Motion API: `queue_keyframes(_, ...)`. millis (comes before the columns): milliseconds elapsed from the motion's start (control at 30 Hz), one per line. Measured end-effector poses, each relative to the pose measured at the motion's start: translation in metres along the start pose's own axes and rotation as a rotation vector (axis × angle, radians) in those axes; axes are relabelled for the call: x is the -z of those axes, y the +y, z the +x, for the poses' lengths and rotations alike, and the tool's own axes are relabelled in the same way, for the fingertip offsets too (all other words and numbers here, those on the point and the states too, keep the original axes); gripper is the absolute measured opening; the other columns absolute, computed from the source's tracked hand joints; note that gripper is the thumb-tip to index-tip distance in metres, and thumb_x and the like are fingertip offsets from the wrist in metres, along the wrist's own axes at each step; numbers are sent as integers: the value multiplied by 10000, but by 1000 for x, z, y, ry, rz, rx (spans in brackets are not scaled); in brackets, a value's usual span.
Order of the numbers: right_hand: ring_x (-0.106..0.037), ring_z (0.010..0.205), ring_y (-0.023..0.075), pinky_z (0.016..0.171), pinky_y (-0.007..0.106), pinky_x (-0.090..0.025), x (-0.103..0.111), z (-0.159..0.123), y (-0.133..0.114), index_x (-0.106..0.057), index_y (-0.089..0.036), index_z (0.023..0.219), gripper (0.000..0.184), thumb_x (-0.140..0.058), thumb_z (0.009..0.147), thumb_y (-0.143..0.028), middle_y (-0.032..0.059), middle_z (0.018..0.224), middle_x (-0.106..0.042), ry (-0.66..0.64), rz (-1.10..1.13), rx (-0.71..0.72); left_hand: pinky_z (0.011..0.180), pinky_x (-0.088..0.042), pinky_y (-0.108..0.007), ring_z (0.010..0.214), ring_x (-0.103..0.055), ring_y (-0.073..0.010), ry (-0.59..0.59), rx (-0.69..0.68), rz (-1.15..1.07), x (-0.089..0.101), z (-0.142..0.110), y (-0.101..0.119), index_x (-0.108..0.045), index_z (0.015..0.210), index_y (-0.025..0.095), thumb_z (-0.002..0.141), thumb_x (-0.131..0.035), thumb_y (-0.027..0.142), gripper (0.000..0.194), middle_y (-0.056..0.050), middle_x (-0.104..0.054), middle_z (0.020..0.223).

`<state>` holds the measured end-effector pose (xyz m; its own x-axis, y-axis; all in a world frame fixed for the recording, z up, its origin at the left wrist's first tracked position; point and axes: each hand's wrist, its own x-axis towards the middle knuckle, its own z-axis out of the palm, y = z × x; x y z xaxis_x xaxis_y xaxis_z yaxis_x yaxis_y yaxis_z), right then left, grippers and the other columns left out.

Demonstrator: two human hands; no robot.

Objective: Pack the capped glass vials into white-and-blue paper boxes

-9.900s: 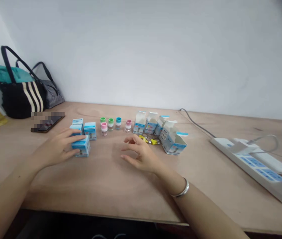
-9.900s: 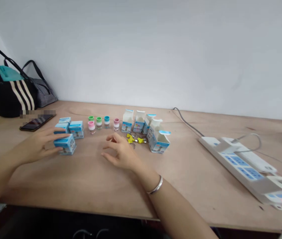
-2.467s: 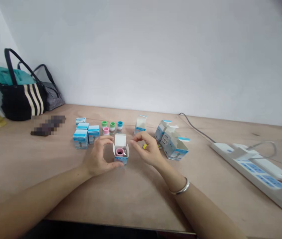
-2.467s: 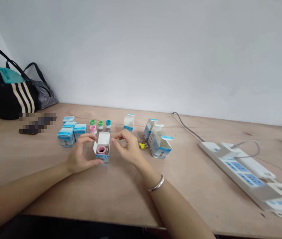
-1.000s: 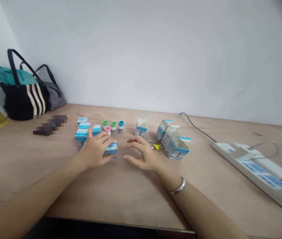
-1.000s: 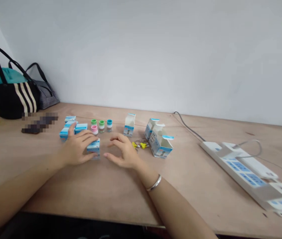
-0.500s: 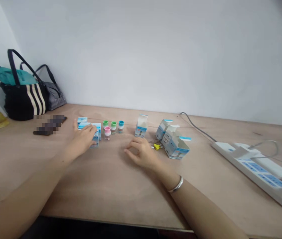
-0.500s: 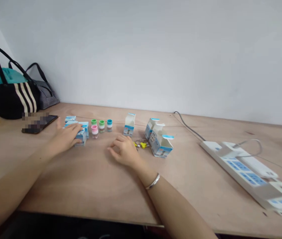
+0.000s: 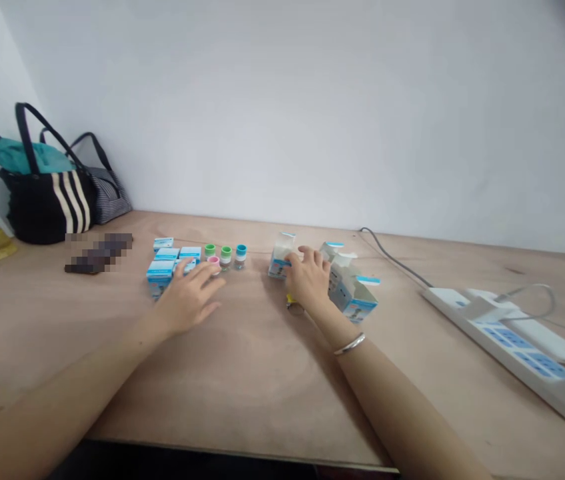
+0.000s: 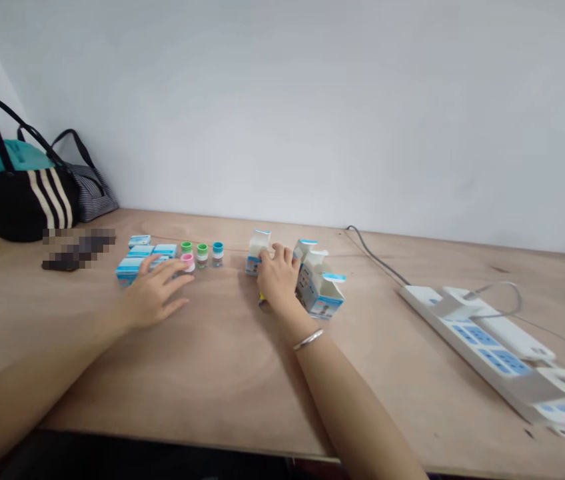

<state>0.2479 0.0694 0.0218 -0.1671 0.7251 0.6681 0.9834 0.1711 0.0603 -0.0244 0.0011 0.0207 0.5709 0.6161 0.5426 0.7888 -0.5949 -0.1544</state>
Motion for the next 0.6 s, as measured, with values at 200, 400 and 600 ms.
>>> queue_keyframes(200,-520,938,256,830,422,-420,19,-6,-8,-593,-173,863,100,-502,842,-211,137,1095,-509,3,421,145,1095,-233,-498,1307,-361,-300,-7,-144,-88,-15,2,22,-430,1334,189,808,-574,309,558,-134,-405,1416)
queue_keyframes(400,-545,815,178,716,309,-474,42,-26,-40,-544,-185,826,39,-509,828,-168,94,982,-514,-172,739,426,1056,-314,-516,1334,-306,-344,128,-99,-189,-19,8,31,-386,1352,248,812,-586,293,578,-117,-287,1474)
queue_keyframes(600,-533,680,144,622,268,-444,46,-34,-52,-564,-177,837,115,-554,840,-292,36,789,-560,-258,896,244,959,-454,-417,1196,-496,-272,103,98,-486,-23,8,29,-443,1211,218,823,-567,285,413,-132,-372,1405)
